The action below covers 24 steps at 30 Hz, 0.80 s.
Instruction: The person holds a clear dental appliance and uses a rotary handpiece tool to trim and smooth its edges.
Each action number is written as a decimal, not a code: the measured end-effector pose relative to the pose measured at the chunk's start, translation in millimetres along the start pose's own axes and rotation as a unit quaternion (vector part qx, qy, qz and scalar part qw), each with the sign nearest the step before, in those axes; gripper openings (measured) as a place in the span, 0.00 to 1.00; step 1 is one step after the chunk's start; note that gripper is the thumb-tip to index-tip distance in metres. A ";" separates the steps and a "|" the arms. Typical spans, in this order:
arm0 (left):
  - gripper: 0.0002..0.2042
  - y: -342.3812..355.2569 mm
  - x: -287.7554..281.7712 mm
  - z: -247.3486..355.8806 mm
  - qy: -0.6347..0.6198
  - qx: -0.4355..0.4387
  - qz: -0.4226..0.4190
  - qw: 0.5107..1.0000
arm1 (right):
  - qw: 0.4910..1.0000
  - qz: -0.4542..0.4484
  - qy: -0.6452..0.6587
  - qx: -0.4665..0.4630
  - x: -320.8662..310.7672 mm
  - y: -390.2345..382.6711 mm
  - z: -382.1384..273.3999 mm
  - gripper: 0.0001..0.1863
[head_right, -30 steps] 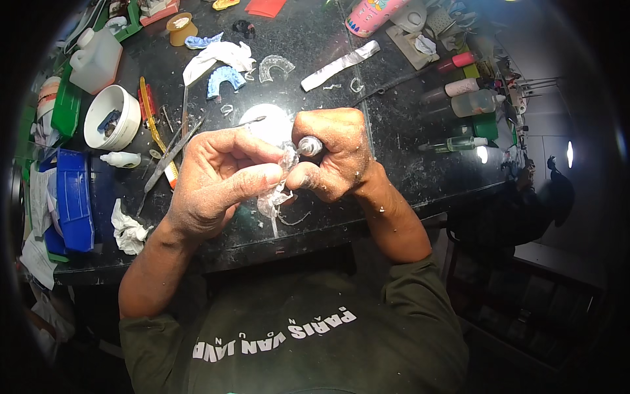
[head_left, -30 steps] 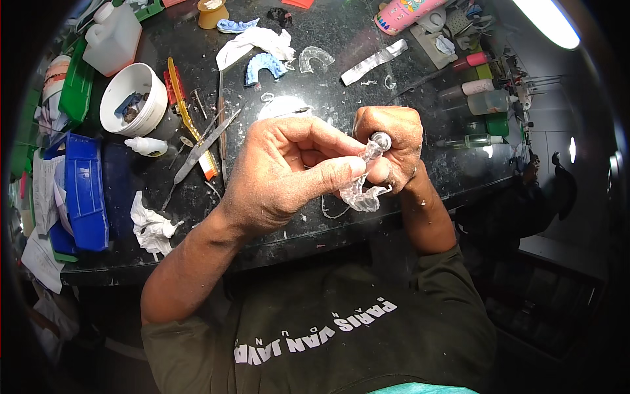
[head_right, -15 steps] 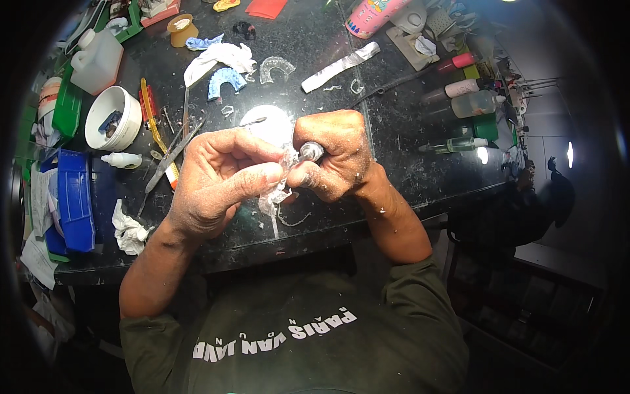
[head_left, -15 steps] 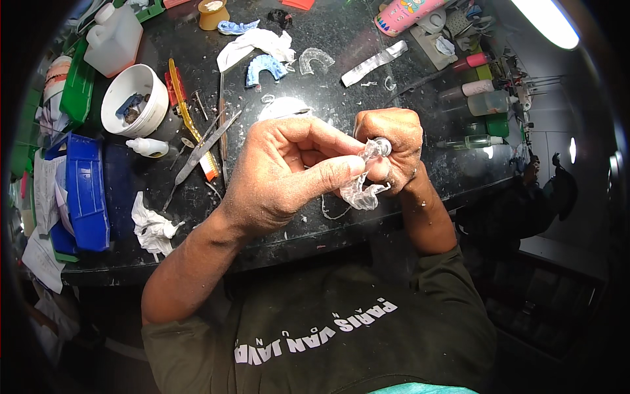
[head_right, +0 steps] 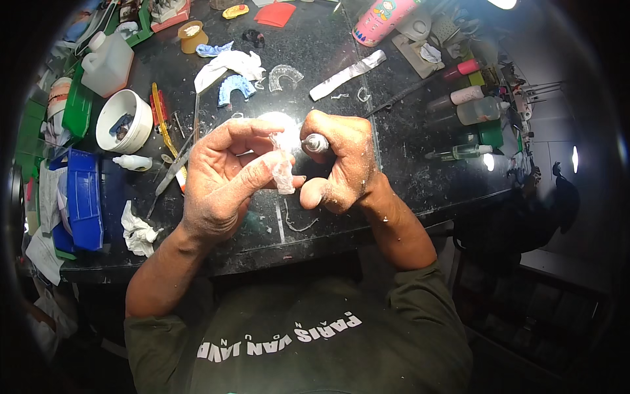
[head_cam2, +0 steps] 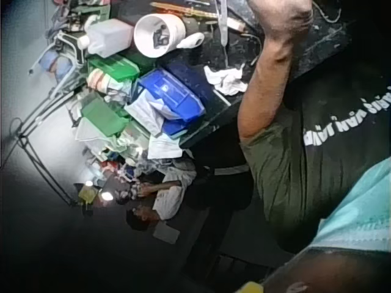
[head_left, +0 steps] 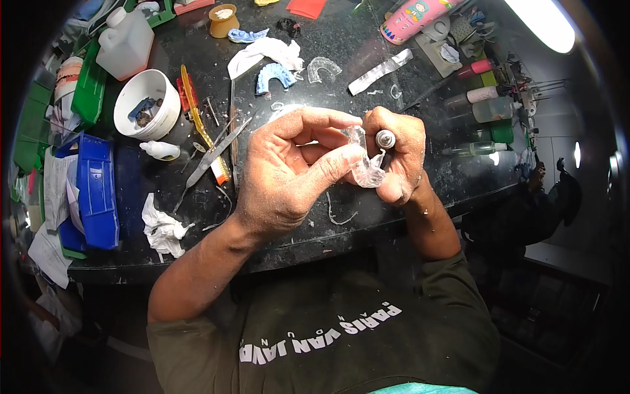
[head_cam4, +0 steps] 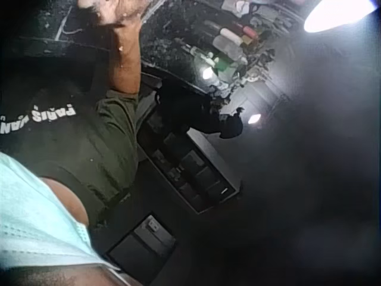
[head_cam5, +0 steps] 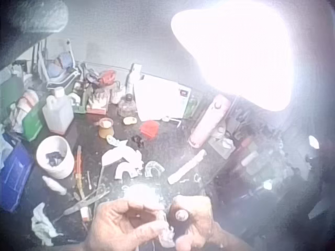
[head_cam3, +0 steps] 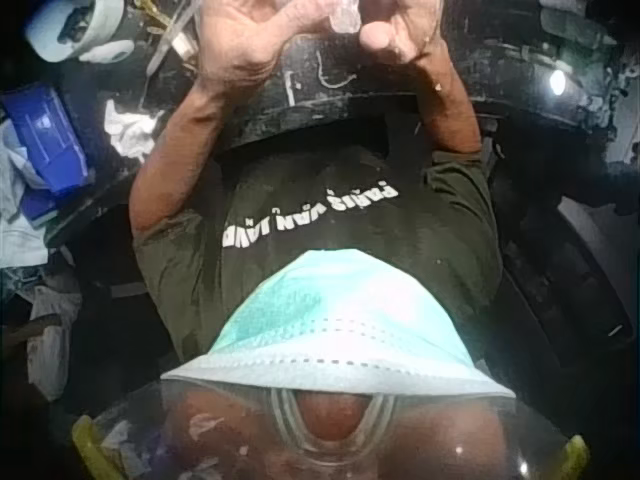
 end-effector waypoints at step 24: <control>0.15 -9.5 3.0 9.8 0.115 0.080 0.029 0.990 | 0.999 -0.039 -0.033 -0.010 8.1 2.4 -6.7 0.47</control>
Point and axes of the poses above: each hand's wrist, its own y-axis towards the middle knuckle, its own x-axis out of the palm, z = x × y, the point moved 5 cm from there along y, towards the middle knuckle
